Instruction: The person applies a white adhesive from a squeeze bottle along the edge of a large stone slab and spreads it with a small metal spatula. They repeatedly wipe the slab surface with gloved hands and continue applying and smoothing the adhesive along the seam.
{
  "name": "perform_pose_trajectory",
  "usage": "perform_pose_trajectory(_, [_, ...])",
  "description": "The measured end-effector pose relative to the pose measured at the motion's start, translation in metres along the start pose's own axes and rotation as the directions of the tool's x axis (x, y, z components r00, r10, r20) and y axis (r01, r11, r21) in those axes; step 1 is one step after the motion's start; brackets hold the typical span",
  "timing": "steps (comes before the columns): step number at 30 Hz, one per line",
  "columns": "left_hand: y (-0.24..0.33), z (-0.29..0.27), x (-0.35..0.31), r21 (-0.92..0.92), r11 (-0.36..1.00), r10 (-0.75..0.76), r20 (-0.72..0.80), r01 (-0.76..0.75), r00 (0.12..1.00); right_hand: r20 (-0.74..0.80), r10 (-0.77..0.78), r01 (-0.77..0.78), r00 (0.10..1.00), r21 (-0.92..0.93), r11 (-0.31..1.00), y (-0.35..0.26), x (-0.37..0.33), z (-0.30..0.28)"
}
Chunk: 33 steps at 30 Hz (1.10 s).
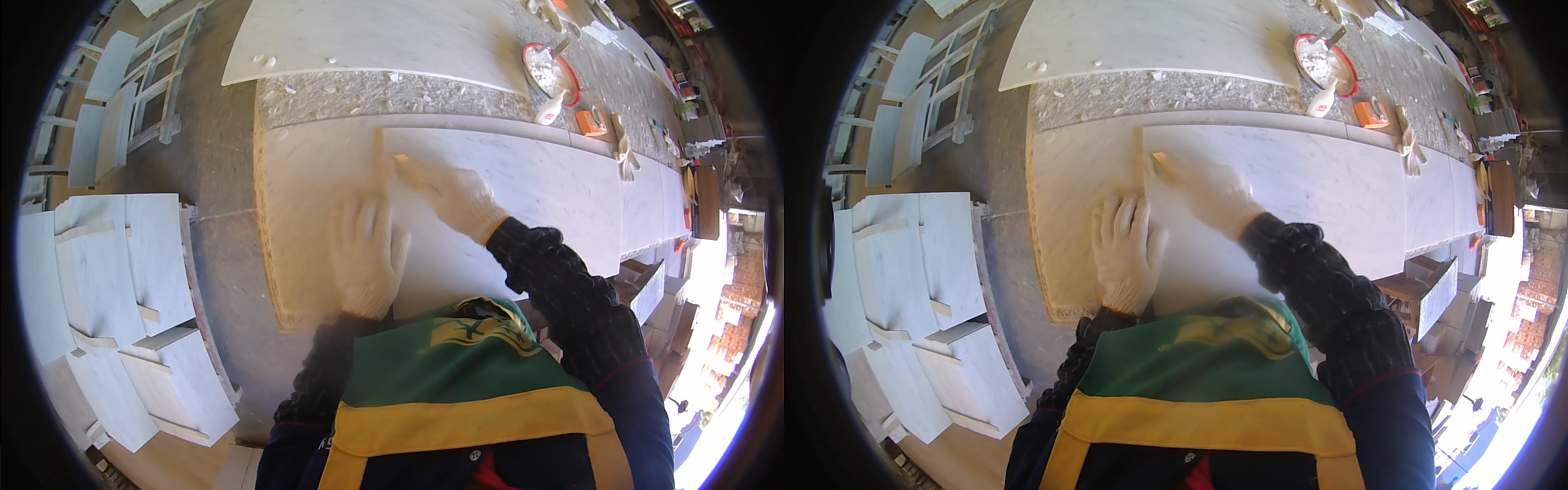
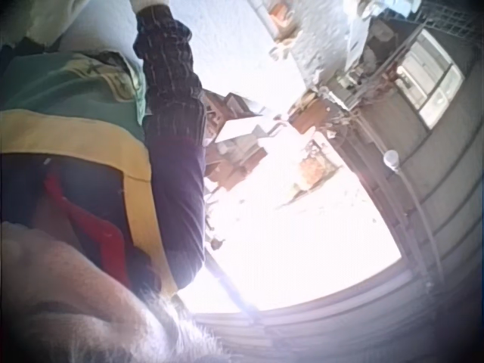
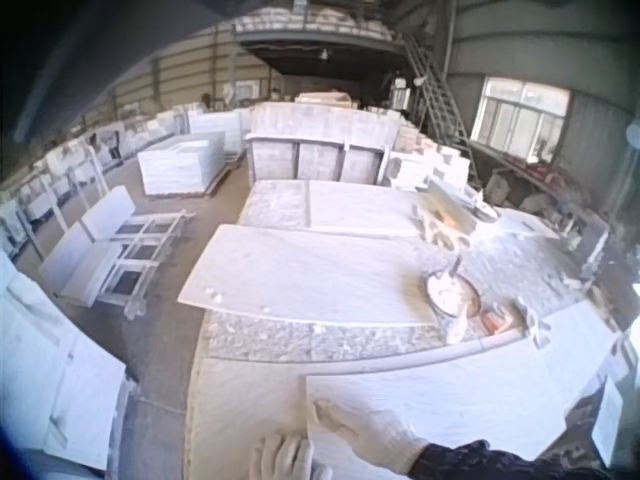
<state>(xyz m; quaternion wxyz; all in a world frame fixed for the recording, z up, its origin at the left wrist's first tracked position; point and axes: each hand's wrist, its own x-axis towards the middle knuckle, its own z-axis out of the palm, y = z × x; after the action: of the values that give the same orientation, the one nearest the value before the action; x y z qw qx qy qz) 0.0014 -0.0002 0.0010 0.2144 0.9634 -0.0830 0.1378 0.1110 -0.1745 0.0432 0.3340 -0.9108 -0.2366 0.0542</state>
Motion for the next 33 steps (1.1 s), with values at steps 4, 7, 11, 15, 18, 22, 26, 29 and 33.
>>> perform_pose_trajectory(4, [0.000, 0.002, 0.001, -0.020, 1.000, 0.013, -0.036, -0.014, 0.999, 0.020, 0.234, -0.232, 0.972, -0.086, 0.969, -0.018, -0.009, 0.032])
perform_pose_trajectory(7, [0.000, 0.000, 0.001, -0.019, 0.999, 0.026, -0.034, -0.026, 0.999, 0.003, 0.202, -0.200, 0.979, -0.119, 0.973, -0.012, -0.006, 0.040])
perform_pose_trajectory(11, [-0.001, 0.001, -0.001, -0.020, 0.999, -0.043, 0.064, 0.044, 0.997, -0.112, 0.092, -0.094, 0.989, -0.014, 0.995, 0.011, -0.027, 0.020])
perform_pose_trajectory(15, [-0.002, 0.004, -0.004, -0.069, 0.997, -0.042, -0.006, 0.041, 0.999, -0.080, 0.251, -0.232, 0.965, 0.196, 0.953, 0.022, -0.072, -0.007])
perform_pose_trajectory(18, [-0.002, 0.001, -0.005, -0.108, 0.994, -0.009, -0.025, 0.006, 1.000, -0.058, 0.427, -0.391, 0.903, 0.306, 0.868, 0.019, -0.111, -0.019])
perform_pose_trajectory(22, [0.005, -0.005, -0.001, -0.209, 0.933, 0.307, 0.045, -0.291, 0.951, 0.037, 0.588, -0.542, 0.808, 0.436, 0.718, 0.013, -0.167, -0.032])
perform_pose_trajectory(26, [0.032, 0.008, 0.009, -0.363, 0.790, 0.589, 0.221, -0.494, 0.778, -0.033, 0.581, -0.526, 0.813, 0.386, 0.758, 0.016, -0.203, -0.026])
perform_pose_trajectory(29, [0.028, 0.016, 0.036, -0.210, 0.809, 0.587, 0.272, -0.549, 0.762, -0.071, 0.583, -0.518, 0.809, 0.382, 0.765, 0.020, -0.217, -0.022])
perform_pose_trajectory(33, [-0.049, -0.002, 0.096, 0.467, 0.884, -0.092, 0.182, -0.004, 0.979, -0.125, 0.416, -0.372, 0.901, 0.274, 0.887, 0.019, -0.221, -0.024])
